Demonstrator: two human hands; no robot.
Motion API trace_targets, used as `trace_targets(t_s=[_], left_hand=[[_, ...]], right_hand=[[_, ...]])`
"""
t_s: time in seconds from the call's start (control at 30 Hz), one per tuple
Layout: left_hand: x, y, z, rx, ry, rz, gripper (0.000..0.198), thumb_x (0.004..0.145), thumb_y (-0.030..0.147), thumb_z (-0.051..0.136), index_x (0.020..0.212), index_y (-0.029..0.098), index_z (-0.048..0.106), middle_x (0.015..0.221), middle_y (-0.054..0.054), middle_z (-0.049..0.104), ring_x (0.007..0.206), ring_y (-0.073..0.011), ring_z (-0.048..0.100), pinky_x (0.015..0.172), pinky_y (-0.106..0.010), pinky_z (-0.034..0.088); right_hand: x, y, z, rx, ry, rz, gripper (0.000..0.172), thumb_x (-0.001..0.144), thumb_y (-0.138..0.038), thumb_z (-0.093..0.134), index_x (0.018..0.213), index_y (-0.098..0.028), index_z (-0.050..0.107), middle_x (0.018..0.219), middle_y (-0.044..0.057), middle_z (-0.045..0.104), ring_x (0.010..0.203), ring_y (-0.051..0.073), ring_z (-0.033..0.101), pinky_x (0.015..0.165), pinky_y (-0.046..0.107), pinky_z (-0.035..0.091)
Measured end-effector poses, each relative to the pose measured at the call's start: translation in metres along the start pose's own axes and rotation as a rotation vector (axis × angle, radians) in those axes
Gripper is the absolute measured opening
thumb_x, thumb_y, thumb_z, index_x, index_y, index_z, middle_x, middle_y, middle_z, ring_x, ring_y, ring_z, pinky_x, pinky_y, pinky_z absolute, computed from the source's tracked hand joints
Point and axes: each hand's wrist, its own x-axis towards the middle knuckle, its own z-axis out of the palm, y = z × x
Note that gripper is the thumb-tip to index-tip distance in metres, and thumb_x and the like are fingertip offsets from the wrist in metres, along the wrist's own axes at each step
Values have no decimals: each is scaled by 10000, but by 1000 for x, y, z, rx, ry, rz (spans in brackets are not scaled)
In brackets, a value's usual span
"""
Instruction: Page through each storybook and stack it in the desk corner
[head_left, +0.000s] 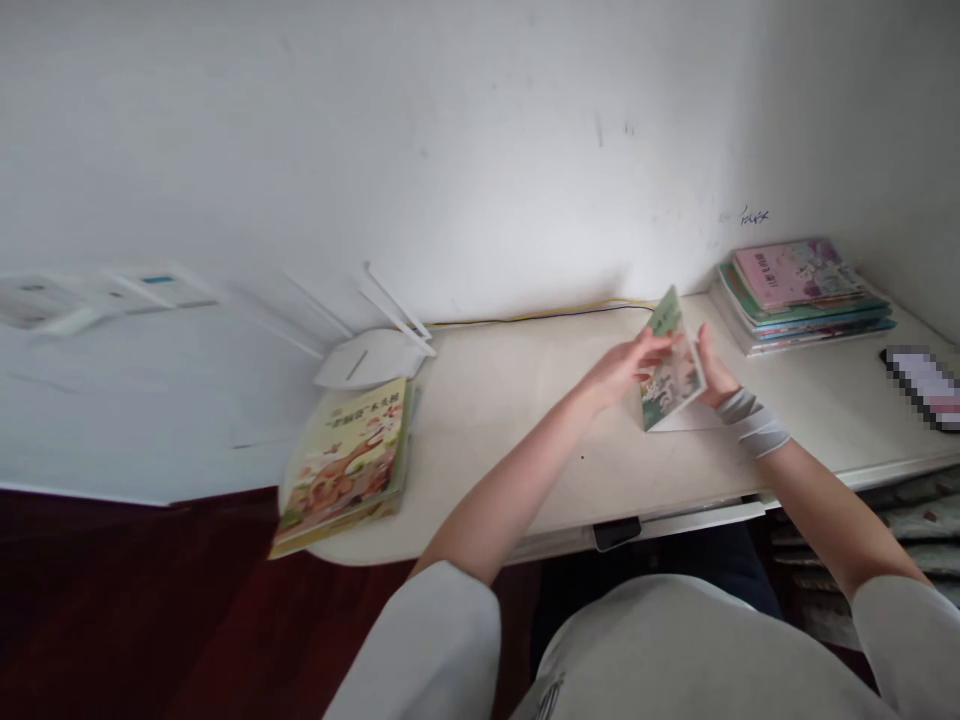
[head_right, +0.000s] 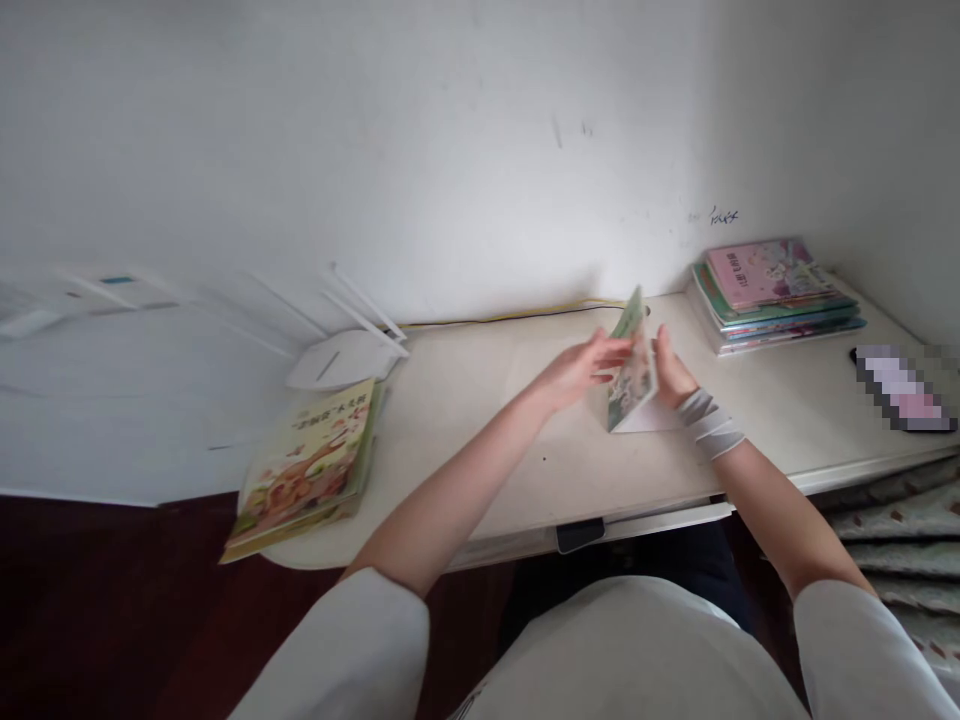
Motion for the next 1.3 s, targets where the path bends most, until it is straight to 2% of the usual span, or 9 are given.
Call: trace_targets(t_s=[0.13, 0.27, 0.43, 0.6, 0.77, 0.9, 1.0, 1.07, 1.3], left_hand=[[1, -10, 32, 706, -86, 173, 672, 849, 627, 372, 1368, 202, 415, 1460, -119, 373, 1364, -311, 273, 1083, -472, 240], [-6, -48, 28, 1104, -115, 68, 872, 778, 676, 456, 1462, 214, 175, 1549, -139, 89, 1406, -385, 16, 1067, -636, 78], [-9, -85, 23, 1100, 56, 109, 934, 827, 654, 370, 1459, 70, 6, 1525, -240, 66, 1416, -313, 44, 1121, -518, 104], [-7, -87, 28, 1130, 164, 79, 822, 882, 605, 263, 1407, -24, 193, 1489, -290, 175, 1414, -297, 103, 1127, -447, 165], [-9, -84, 28, 1170, 115, 36, 910, 838, 675, 276, 1420, -21, 199, 1505, -247, 174, 1414, -307, 101, 1145, -434, 125], [-9, -84, 28, 1144, 107, 20, 968, 803, 724, 272, 1441, 5, 155, 1518, -225, 140, 1417, -313, 75, 1148, -442, 99], [-10, -84, 31, 1122, 100, 14, 981, 799, 733, 258, 1438, -6, 161, 1516, -234, 138, 1416, -319, 71, 1146, -446, 94], [-11, -83, 35, 1107, 89, 19, 985, 800, 730, 259, 1430, -22, 171, 1512, -244, 143, 1415, -322, 76, 1145, -443, 98], [-27, -76, 23, 1139, 52, 106, 733, 884, 566, 300, 1423, 72, 256, 1503, -191, 248, 1410, -313, 129, 1130, -468, 143]], right_hand=[[-16, 21, -49, 254, 152, 235, 911, 817, -723, 4, 1249, -105, 514, 1116, 196, 647, 1050, 318, 612, 854, 498, 505], [-38, 50, -64, 62, 399, 286, 788, 756, -730, 401, 1258, -129, 493, 1304, 191, 527, 1203, 323, 501, 977, 491, 429], [-48, 54, -46, -290, 266, 167, 683, 789, -636, 441, 1215, -108, 522, 1200, 188, 582, 1135, 318, 531, 1008, 495, 377], [-50, 51, -36, -466, 235, 47, 691, 849, -633, 315, 1184, -74, 545, 1184, 215, 576, 1158, 310, 506, 1031, 473, 354], [-56, 47, -36, -394, 264, 17, 759, 842, -685, 273, 1272, -104, 508, 1323, 200, 504, 1278, 311, 408, 1084, 494, 294], [-57, 24, -37, -122, 290, 47, 754, 863, -677, 205, 1361, -159, 430, 1395, 111, 462, 1319, 269, 372, 1099, 458, 304], [-42, 0, -35, 133, 211, -7, 737, 894, -619, 36, 1400, -203, 374, 1409, 44, 457, 1303, 222, 402, 1078, 412, 351], [-24, -13, -31, 162, 180, -41, 719, 893, -632, 83, 1406, -212, 361, 1428, 28, 432, 1317, 214, 382, 1091, 403, 330], [35, -34, 14, -291, -7, -99, 795, 834, -698, 295, 1440, -183, 308, 1525, 96, 229, 1403, 290, 163, 1110, 508, 201]])
